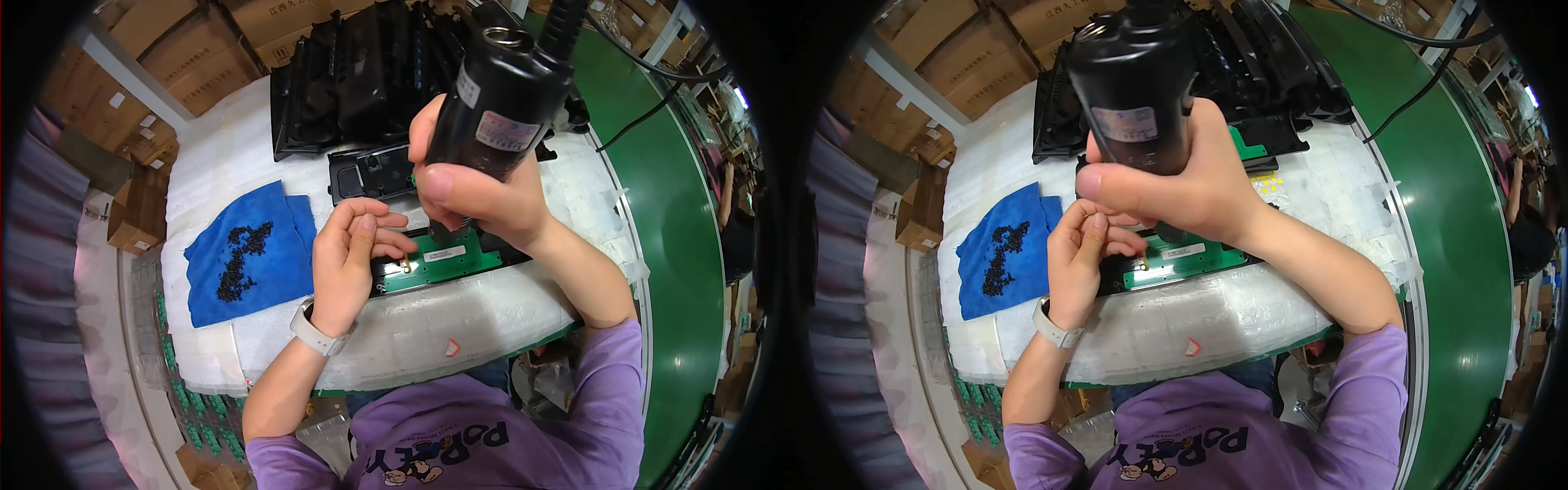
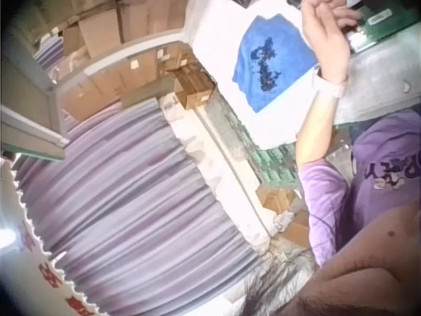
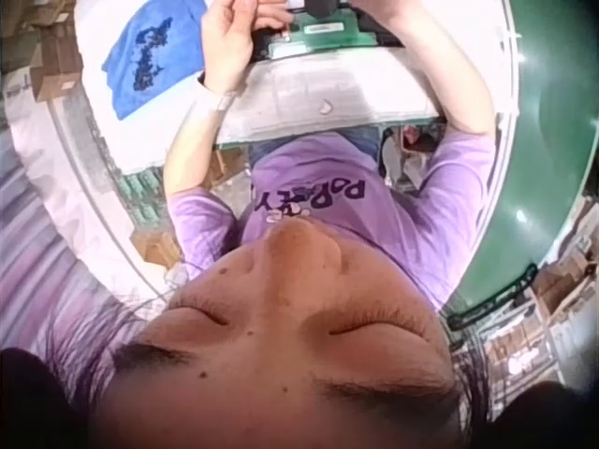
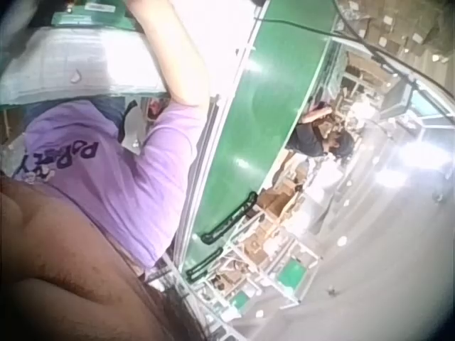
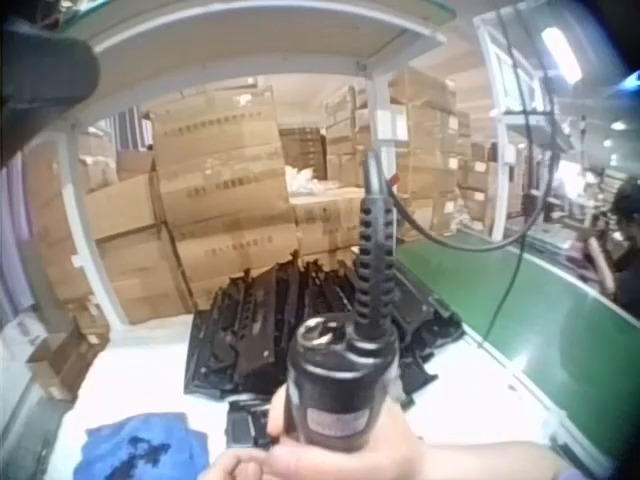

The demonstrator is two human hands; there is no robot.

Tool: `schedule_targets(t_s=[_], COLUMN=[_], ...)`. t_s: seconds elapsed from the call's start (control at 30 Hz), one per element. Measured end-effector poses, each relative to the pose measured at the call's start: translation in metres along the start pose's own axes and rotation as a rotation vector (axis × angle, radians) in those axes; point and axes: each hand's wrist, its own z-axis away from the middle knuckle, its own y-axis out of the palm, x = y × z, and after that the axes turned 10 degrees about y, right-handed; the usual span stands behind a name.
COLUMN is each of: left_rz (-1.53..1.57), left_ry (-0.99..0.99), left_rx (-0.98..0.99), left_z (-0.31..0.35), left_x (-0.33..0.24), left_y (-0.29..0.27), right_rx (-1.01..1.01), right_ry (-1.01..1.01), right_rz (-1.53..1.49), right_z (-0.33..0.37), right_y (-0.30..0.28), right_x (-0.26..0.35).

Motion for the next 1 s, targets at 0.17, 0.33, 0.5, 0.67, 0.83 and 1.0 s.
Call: schedule_targets(t_s=[0.17, 0.33, 0.5, 0.67, 0.83, 1.0], left_rz=[-0.055, 0.064, 0.191, 0.182, 0.365, 0.339], left_ry=[-0.079, -0.13, -0.207, -0.209, -0.223, -0.243], left_rx=[0.016, 0.027, 0.036, 0.049, 0.0, 0.097], left_z=[0.002, 0.001, 0.001, -0.003, -0.001, 0.003], left_x=[0.0, 0.002, -0.003, -0.002, -0.011, -0.015], left_y=[-0.003, -0.004, -0.002, -0.005, -0.005, -0.004], right_rx=[0.07, 0.032, 0.053, 0.066, 0.14, 0.176], right_ry=[0.003, 0.023, -0.063, -0.048, -0.272, -0.34], right_rz=[-0.109, -0.066, 0.076, -0.027, -0.329, -0.239], right_z=[0.003, 0.002, 0.005, 0.006, 0.008, 0.018], right_y=[0.001, 0.003, 0.002, -0.001, -0.015, -0.018], right_x=[-0.002, -0.001, 0.0, 0.007, 0.022, 0.036])
